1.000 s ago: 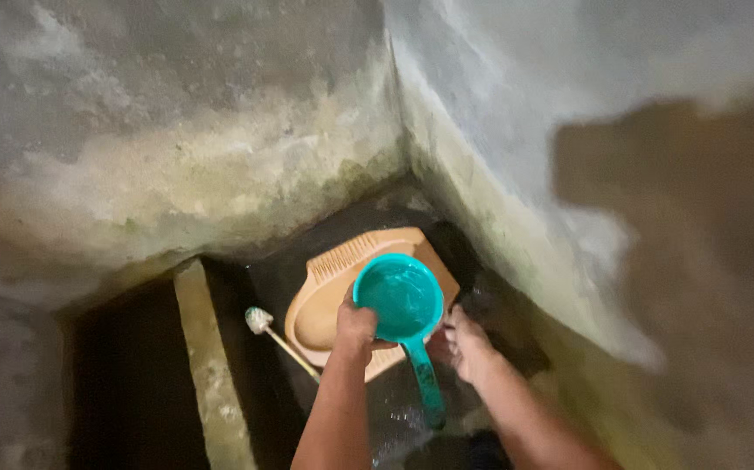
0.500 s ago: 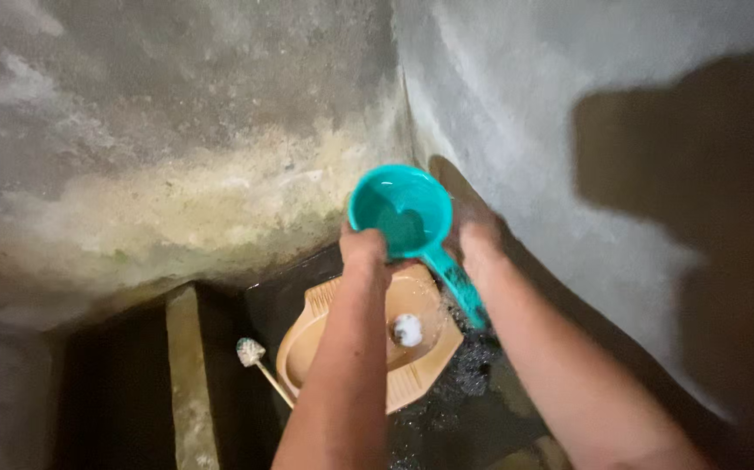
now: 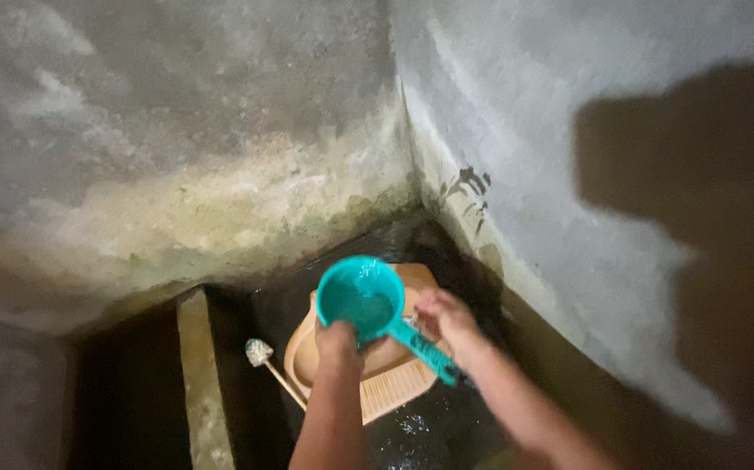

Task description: The person scrubs a beige squat toilet with a long-handled brush, then rinses the bowl by pouring water from a blue plastic cup. The person handles the brush and cup to clean and rinse the toilet surface.

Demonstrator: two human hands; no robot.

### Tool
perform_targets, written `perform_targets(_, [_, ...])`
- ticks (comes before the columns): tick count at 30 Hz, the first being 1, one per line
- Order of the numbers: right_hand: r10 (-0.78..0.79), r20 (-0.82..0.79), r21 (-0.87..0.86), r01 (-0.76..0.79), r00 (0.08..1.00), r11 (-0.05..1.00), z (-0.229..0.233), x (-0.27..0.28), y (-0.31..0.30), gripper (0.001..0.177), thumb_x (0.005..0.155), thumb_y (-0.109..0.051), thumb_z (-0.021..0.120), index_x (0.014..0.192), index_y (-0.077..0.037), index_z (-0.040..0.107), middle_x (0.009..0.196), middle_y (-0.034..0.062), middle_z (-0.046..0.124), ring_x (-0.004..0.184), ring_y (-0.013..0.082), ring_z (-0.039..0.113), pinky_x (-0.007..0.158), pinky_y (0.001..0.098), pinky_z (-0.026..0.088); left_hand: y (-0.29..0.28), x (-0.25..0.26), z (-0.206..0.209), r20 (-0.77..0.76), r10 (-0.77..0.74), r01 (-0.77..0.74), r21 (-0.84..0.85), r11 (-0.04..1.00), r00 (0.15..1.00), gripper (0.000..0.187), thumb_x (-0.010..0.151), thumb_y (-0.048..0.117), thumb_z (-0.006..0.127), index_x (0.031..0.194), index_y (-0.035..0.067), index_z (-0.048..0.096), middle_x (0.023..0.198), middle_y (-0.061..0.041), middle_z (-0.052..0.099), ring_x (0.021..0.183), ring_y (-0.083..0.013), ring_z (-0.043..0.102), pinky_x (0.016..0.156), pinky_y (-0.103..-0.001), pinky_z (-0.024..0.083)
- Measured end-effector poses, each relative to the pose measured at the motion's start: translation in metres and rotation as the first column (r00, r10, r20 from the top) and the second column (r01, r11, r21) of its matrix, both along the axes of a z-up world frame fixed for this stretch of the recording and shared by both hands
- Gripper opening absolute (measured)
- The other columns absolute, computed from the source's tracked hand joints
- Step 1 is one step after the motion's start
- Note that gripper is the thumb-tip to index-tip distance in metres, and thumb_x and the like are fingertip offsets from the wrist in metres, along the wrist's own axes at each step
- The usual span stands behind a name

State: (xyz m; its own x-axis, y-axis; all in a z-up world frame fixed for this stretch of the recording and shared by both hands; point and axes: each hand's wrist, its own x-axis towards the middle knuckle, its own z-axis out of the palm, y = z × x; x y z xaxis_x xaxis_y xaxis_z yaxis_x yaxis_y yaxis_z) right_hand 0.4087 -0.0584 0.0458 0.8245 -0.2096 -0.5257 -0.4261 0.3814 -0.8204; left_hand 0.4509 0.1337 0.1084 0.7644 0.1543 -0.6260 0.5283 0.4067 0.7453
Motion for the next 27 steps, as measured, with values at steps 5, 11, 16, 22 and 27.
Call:
perform_targets(5, [0.155,-0.262,-0.038,-0.171,0.952,0.985,-0.043,-0.054,0.054,0.036,0.101,-0.041,0.059,0.116,-0.010,0.070,0.110,0.0125,0.074,0.088,0.0213,0.066,0.082,0.0404,0.055,0.052,-0.053,-0.054,-0.186,0.085,-0.082,0.027,0.996,0.979,0.074,0.087,-0.011,0.037,0.151,0.027,0.034,0.141,-0.025,0.055,0.107,-0.0547,0.068,0.068,-0.069,0.060])
perform_targets(11, [0.189,-0.163,0.100,-0.174,0.968,0.980,-0.165,-0.086,0.112,0.035,0.100,-0.033,0.056,0.114,-0.006,0.073,0.092,0.0110,0.075,0.071,0.0196,0.065,0.062,0.0344,0.053,0.102,-0.097,-0.079,-0.257,0.096,-0.064,0.127,0.990,0.962,0.083,0.084,-0.012,0.034,0.154,0.034,0.036,0.141,-0.022,0.054,0.109,-0.0533,0.066,0.073,-0.072,0.061])
perform_targets(16, [0.293,-0.235,0.318,-0.211,0.927,0.924,-0.190,-0.088,0.141,0.030,0.099,-0.026,0.056,0.117,-0.007,0.071,0.091,0.0089,0.075,0.071,0.0178,0.068,0.063,0.0328,0.057,0.126,-0.091,-0.051,-0.317,0.032,0.075,0.318,0.945,0.948,0.067,0.091,0.002,0.040,0.148,0.037,0.044,0.140,-0.013,0.060,0.109,-0.0481,0.070,0.072,-0.068,0.062])
perform_targets(22, [0.430,-0.207,0.377,-0.334,0.879,0.864,-0.162,0.010,0.182,0.026,0.100,-0.034,0.062,0.104,-0.009,0.069,0.082,0.0062,0.066,0.068,0.0180,0.062,0.057,0.0321,0.049,0.149,-0.009,-0.043,-0.345,0.057,0.228,0.726,0.649,0.937,0.058,0.091,0.008,0.055,0.147,0.023,0.049,0.142,-0.024,0.051,0.113,-0.0503,0.063,0.069,-0.057,0.067])
perform_targets(27, [0.364,-0.019,0.126,-0.359,0.931,0.925,-0.037,0.159,0.172,0.028,0.098,-0.037,0.062,0.116,-0.015,0.058,0.089,0.0068,0.066,0.078,0.0203,0.062,0.064,0.0337,0.051,0.145,0.136,0.009,-0.811,-0.068,0.780,0.579,-0.238,0.581,0.067,0.092,0.017,0.069,0.156,0.016,0.048,0.156,-0.008,0.052,0.137,-0.0329,0.059,0.115,-0.071,0.042])
